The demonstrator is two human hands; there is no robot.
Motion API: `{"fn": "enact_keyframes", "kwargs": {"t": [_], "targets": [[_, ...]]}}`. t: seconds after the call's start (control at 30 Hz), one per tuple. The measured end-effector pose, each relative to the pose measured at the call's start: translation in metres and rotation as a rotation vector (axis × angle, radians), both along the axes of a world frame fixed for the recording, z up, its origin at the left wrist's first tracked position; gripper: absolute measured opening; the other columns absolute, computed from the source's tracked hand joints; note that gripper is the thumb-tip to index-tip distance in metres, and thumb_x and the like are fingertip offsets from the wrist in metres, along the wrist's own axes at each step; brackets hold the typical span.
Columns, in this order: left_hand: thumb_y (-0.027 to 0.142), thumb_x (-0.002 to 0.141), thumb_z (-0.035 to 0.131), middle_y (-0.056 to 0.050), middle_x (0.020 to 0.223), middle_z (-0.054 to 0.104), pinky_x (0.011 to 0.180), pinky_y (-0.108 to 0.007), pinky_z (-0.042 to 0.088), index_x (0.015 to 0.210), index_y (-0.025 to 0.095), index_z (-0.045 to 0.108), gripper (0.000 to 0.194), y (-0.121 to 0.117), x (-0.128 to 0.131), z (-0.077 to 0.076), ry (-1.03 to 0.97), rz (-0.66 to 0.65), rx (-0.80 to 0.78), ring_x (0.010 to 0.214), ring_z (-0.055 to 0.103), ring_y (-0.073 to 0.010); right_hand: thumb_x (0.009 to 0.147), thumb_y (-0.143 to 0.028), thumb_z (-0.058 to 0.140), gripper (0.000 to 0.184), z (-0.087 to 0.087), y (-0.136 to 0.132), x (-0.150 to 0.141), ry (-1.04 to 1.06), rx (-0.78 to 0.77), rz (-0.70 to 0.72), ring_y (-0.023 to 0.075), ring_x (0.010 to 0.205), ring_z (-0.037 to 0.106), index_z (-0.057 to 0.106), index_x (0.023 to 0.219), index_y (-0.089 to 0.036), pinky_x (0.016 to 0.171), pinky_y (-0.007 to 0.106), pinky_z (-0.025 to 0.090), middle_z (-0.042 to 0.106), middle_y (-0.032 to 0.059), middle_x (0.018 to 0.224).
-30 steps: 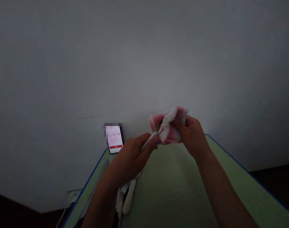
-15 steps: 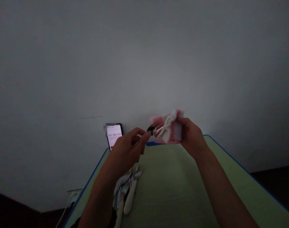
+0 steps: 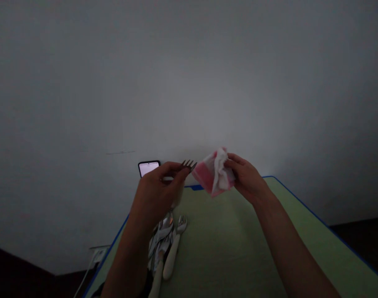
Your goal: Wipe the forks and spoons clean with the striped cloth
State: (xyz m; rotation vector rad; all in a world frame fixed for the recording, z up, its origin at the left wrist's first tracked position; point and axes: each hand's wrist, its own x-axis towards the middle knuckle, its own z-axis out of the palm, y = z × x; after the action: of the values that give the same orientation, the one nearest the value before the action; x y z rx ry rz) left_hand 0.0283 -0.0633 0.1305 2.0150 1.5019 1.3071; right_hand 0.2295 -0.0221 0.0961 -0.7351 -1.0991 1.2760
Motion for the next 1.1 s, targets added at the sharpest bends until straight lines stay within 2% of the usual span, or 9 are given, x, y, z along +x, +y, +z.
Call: {"fn": "enact_keyframes", "kwargs": {"t": [0.07,0.2,0.37,0.43,0.6,0.73,0.83,0.93,1.1], "targets": [[0.042,0.077,0.058,-0.002,0.082,0.068,0.058,-0.023,0.047,0.086,0.019,0.065,0.025,-0.001,-0.002,0.002,0.033,0.001,0.034,0.069,0.062,-0.0145,0.068,-0.031,0.066,0.028,0.000,0.000,0.000,-0.001,0.001,-0.008,0.0115,0.070,0.057,0.062,0.092,-0.018,0.063,0.023,0.044,0.065,0.0035,0.088],[0.035,0.079,0.056,-0.001,0.077,0.066,0.052,-0.021,0.047,0.092,0.019,0.062,0.021,-0.003,-0.002,0.002,-0.038,-0.119,-0.020,0.057,0.058,-0.0103,0.071,-0.030,0.063,0.030,0.000,-0.004,-0.001,-0.093,0.014,0.026,0.0114,0.071,0.057,0.061,0.098,-0.018,0.062,0.022,0.043,0.064,0.0042,0.089],[0.033,0.077,0.059,-0.002,0.075,0.067,0.058,-0.022,0.052,0.088,0.018,0.062,0.019,-0.002,0.007,-0.001,-0.129,-0.165,-0.062,0.064,0.064,-0.0133,0.078,-0.032,0.058,0.030,0.004,-0.020,-0.007,-0.368,0.139,0.423,0.0113,0.075,0.058,0.058,0.106,-0.022,0.067,0.024,0.045,0.065,0.0023,0.091],[0.033,0.076,0.060,-0.002,0.075,0.067,0.058,-0.023,0.053,0.089,0.017,0.061,0.020,-0.001,0.010,-0.004,-0.161,-0.170,-0.069,0.064,0.064,-0.0137,0.079,-0.031,0.057,0.028,0.003,-0.023,-0.013,-0.499,0.254,0.497,0.0116,0.078,0.058,0.059,0.106,-0.021,0.070,0.024,0.045,0.066,0.0016,0.090],[0.032,0.078,0.058,-0.001,0.074,0.066,0.059,-0.024,0.054,0.091,0.017,0.059,0.019,0.003,0.011,-0.007,-0.191,-0.176,-0.062,0.063,0.065,-0.0136,0.079,-0.030,0.056,0.025,-0.002,-0.019,-0.023,-0.708,0.386,0.367,0.0123,0.071,0.056,0.062,0.100,-0.017,0.064,0.025,0.045,0.066,0.0026,0.085],[0.032,0.078,0.056,-0.002,0.078,0.065,0.053,-0.021,0.049,0.086,0.017,0.058,0.017,0.003,0.003,-0.006,-0.044,-0.193,-0.109,0.067,0.062,-0.0137,0.073,-0.032,0.064,0.029,-0.001,-0.019,-0.017,-0.672,0.230,0.298,0.0120,0.065,0.058,0.061,0.097,-0.018,0.055,0.022,0.044,0.067,0.0030,0.080],[0.034,0.078,0.053,0.000,0.066,0.062,0.045,-0.019,0.043,0.078,0.017,0.058,0.018,0.004,-0.005,-0.009,0.124,-0.307,-0.240,0.056,0.057,-0.0111,0.068,-0.035,0.068,0.031,0.003,-0.022,-0.011,-0.681,0.126,0.186,0.0116,0.057,0.057,0.058,0.092,-0.017,0.045,0.019,0.039,0.067,0.0041,0.075],[0.031,0.078,0.050,0.002,0.055,0.057,0.042,-0.018,0.037,0.070,0.016,0.056,0.017,0.004,-0.007,-0.013,0.211,-0.382,-0.297,0.047,0.052,-0.0092,0.066,-0.037,0.069,0.030,0.004,-0.024,-0.008,-0.738,0.119,0.150,0.0118,0.054,0.057,0.056,0.085,-0.017,0.042,0.019,0.037,0.068,0.0044,0.072],[0.030,0.078,0.049,0.002,0.053,0.057,0.044,-0.019,0.039,0.067,0.017,0.055,0.018,0.003,-0.003,-0.013,0.191,-0.359,-0.268,0.047,0.054,-0.0098,0.068,-0.045,0.066,0.034,0.001,-0.025,-0.008,-0.862,0.149,0.128,0.0119,0.055,0.057,0.055,0.087,-0.018,0.045,0.021,0.037,0.068,0.0056,0.076]]}}
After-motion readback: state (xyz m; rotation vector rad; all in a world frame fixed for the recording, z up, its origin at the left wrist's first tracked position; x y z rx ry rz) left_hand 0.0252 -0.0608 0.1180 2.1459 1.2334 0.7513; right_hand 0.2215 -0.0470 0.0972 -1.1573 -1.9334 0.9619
